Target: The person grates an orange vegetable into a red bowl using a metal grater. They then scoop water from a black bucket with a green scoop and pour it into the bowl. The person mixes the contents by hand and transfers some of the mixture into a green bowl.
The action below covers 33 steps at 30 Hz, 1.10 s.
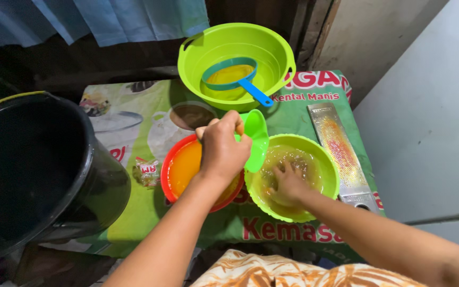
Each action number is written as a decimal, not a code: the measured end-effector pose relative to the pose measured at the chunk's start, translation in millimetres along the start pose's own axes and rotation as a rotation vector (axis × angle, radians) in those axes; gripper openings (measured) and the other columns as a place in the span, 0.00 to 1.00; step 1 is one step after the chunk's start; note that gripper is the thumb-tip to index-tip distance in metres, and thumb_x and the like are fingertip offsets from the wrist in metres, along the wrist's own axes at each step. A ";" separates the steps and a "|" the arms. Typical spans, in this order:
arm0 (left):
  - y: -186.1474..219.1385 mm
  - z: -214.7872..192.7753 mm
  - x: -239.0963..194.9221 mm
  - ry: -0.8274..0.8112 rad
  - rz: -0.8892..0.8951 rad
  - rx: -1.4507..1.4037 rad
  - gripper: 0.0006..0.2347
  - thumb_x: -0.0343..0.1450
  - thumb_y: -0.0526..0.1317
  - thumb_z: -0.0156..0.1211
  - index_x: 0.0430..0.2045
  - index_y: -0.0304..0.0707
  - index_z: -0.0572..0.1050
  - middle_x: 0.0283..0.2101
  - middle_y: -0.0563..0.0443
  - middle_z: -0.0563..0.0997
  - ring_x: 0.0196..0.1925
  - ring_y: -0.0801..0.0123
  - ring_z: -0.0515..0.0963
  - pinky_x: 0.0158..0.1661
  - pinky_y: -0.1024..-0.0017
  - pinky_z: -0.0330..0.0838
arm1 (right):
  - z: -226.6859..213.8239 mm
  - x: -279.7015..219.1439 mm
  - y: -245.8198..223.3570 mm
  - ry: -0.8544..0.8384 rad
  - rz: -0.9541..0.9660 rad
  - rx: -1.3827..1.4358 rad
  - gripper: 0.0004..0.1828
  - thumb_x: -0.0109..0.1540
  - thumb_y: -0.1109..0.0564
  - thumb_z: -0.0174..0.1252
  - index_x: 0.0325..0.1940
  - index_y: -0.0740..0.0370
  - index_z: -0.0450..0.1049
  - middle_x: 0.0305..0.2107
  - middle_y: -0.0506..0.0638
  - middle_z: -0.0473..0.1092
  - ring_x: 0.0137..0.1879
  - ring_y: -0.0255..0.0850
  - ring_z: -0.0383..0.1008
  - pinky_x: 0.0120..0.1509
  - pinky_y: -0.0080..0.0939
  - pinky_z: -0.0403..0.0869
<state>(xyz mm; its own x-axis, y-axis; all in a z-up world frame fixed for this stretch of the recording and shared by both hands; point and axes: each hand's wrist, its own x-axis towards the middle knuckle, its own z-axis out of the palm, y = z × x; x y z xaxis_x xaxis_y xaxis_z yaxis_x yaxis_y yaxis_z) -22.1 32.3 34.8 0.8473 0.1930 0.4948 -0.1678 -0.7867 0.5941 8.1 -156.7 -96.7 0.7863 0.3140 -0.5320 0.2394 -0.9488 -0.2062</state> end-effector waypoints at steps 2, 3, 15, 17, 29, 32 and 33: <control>-4.4 -13.4 0.5 0.064 -0.005 0.008 0.07 0.60 0.33 0.66 0.23 0.41 0.72 0.24 0.48 0.78 0.34 0.49 0.78 0.42 0.55 0.62 | 14.3 -5.7 2.2 0.008 -0.047 -0.075 0.38 0.64 0.47 0.55 0.76 0.52 0.51 0.74 0.59 0.42 0.76 0.65 0.47 0.74 0.64 0.61; -7.3 -20.8 1.6 0.088 -0.040 -0.003 0.07 0.60 0.33 0.67 0.23 0.40 0.73 0.24 0.49 0.78 0.32 0.52 0.78 0.42 0.56 0.63 | 21.5 -6.7 3.6 0.014 -0.071 -0.113 0.36 0.65 0.50 0.53 0.76 0.53 0.53 0.74 0.58 0.45 0.77 0.64 0.50 0.74 0.63 0.64; -54.9 -120.7 16.3 0.450 -0.557 -0.793 0.07 0.63 0.28 0.67 0.24 0.37 0.73 0.26 0.60 0.75 0.25 0.81 0.71 0.29 0.80 0.67 | 23.2 13.2 15.2 -0.054 0.019 0.352 0.21 0.67 0.58 0.40 0.53 0.60 0.79 0.43 0.63 0.78 0.47 0.55 0.84 0.56 0.51 0.79; -57.3 -141.1 15.2 0.508 -0.578 -0.808 0.08 0.63 0.28 0.67 0.24 0.38 0.73 0.25 0.59 0.73 0.23 0.81 0.69 0.26 0.80 0.63 | 21.6 15.8 14.2 0.074 -0.095 0.179 0.18 0.64 0.58 0.45 0.50 0.59 0.80 0.43 0.61 0.78 0.49 0.52 0.82 0.58 0.49 0.77; -51.8 -218.5 -12.2 0.789 -0.612 -0.656 0.08 0.63 0.28 0.66 0.23 0.39 0.72 0.26 0.59 0.73 0.25 0.80 0.70 0.28 0.80 0.66 | 4.5 81.6 28.5 0.203 -0.100 -0.112 0.15 0.64 0.57 0.52 0.50 0.55 0.81 0.51 0.60 0.77 0.56 0.56 0.78 0.62 0.51 0.75; -52.5 -224.1 -18.3 0.807 -0.636 -0.643 0.08 0.63 0.29 0.67 0.24 0.39 0.72 0.26 0.58 0.73 0.25 0.79 0.68 0.29 0.80 0.65 | -21.3 77.3 8.7 0.091 0.044 -0.240 0.21 0.56 0.51 0.66 0.54 0.52 0.77 0.56 0.54 0.70 0.65 0.57 0.65 0.62 0.63 0.70; -53.5 -225.7 -19.7 0.825 -0.626 -0.659 0.08 0.63 0.29 0.67 0.24 0.39 0.72 0.26 0.58 0.73 0.25 0.79 0.69 0.29 0.79 0.65 | -33.4 75.2 -4.9 -0.004 0.103 -0.313 0.29 0.52 0.49 0.74 0.57 0.49 0.76 0.60 0.50 0.66 0.70 0.56 0.57 0.62 0.69 0.67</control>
<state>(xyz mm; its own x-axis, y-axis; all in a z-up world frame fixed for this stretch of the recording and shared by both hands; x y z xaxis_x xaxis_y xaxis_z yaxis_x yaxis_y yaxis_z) -143.5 202.9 136.4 0.3409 0.9324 0.1202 -0.2721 -0.0245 0.9619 85.0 -129.7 -108.3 0.8132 0.2153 -0.5406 0.3227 -0.9400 0.1111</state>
